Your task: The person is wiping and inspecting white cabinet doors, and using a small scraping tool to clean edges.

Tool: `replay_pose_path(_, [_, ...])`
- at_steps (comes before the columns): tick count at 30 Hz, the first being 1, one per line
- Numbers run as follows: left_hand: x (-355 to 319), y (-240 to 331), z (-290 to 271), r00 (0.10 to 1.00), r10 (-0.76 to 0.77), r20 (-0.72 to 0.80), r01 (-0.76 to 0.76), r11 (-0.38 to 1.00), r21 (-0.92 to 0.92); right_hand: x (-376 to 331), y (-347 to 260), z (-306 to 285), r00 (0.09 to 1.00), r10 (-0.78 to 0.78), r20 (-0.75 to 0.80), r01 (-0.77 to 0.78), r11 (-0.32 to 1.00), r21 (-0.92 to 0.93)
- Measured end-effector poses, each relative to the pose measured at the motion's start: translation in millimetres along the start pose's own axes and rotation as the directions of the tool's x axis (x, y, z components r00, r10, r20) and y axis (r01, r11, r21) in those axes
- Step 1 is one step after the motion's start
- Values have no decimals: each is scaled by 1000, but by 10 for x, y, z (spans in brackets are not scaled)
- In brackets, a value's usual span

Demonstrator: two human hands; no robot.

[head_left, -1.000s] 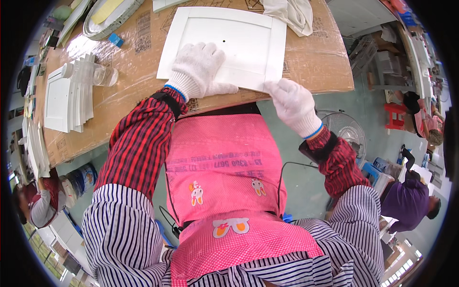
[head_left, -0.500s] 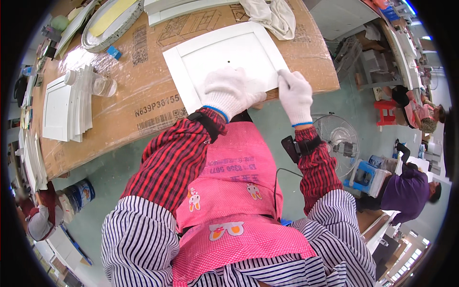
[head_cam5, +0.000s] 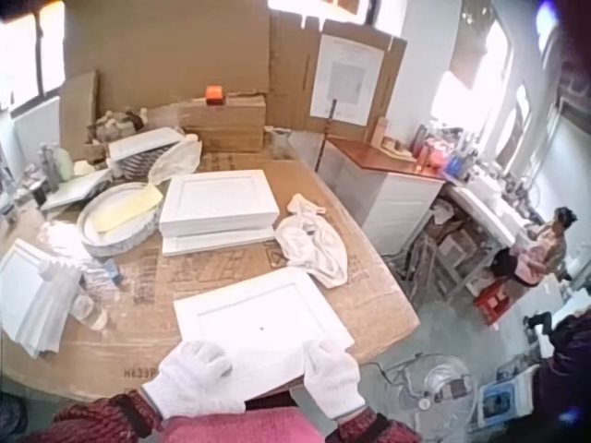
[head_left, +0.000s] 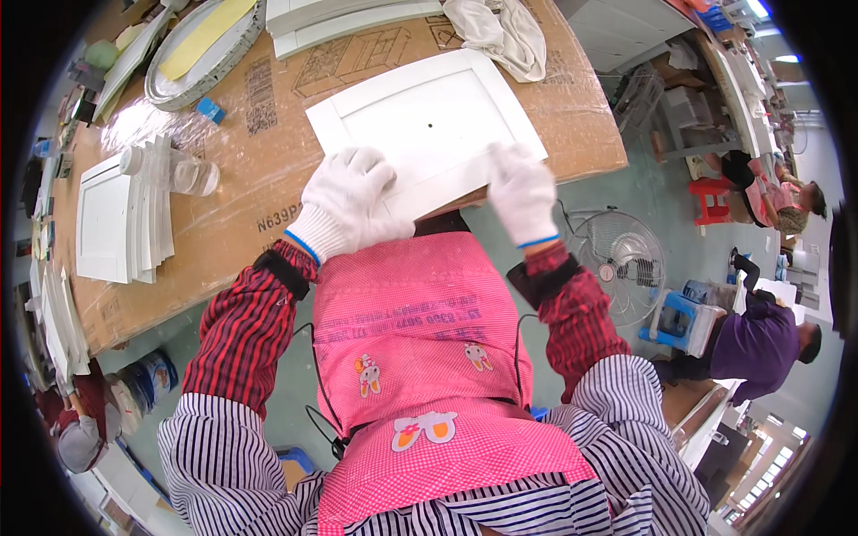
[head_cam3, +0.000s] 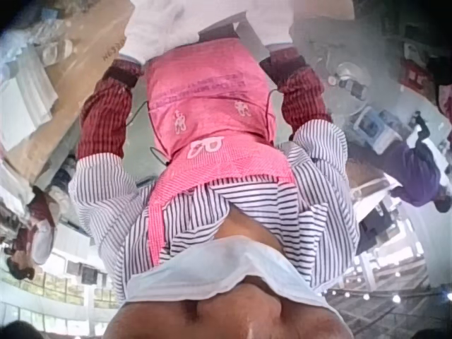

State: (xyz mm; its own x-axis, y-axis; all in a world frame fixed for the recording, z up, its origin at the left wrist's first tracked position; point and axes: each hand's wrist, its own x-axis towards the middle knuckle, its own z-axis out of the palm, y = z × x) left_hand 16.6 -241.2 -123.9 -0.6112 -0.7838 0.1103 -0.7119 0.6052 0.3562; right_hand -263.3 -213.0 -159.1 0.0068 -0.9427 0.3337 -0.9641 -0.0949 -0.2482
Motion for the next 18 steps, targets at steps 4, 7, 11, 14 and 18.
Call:
replay_pose_path(4, [-52, -137, 186, 988, 86, -128, -96, 992, -80, 4, -101, -30, 995, -26, 100, 32, 998, -59])
replay_pose_path(7, [-21, -124, 221, 981, 97, -165, -115, 988, -106, 161, 347, -106, 998, 68, 7, -69, 996, 63])
replay_pose_path(11, [-33, -151, 235, 985, 64, -158, -84, 989, -121, -66, -112, -28, 993, -36, 114, 49, 993, -107])
replay_pose_path(14, [-51, -135, 249, 982, 66, -177, -91, 987, -135, -205, -434, -32, 990, -104, 91, 95, 991, 98])
replay_pose_path(18, [-6, -123, 226, 982, 74, -174, -99, 985, -139, 106, 259, -121, 990, 130, 51, -124, 987, -106])
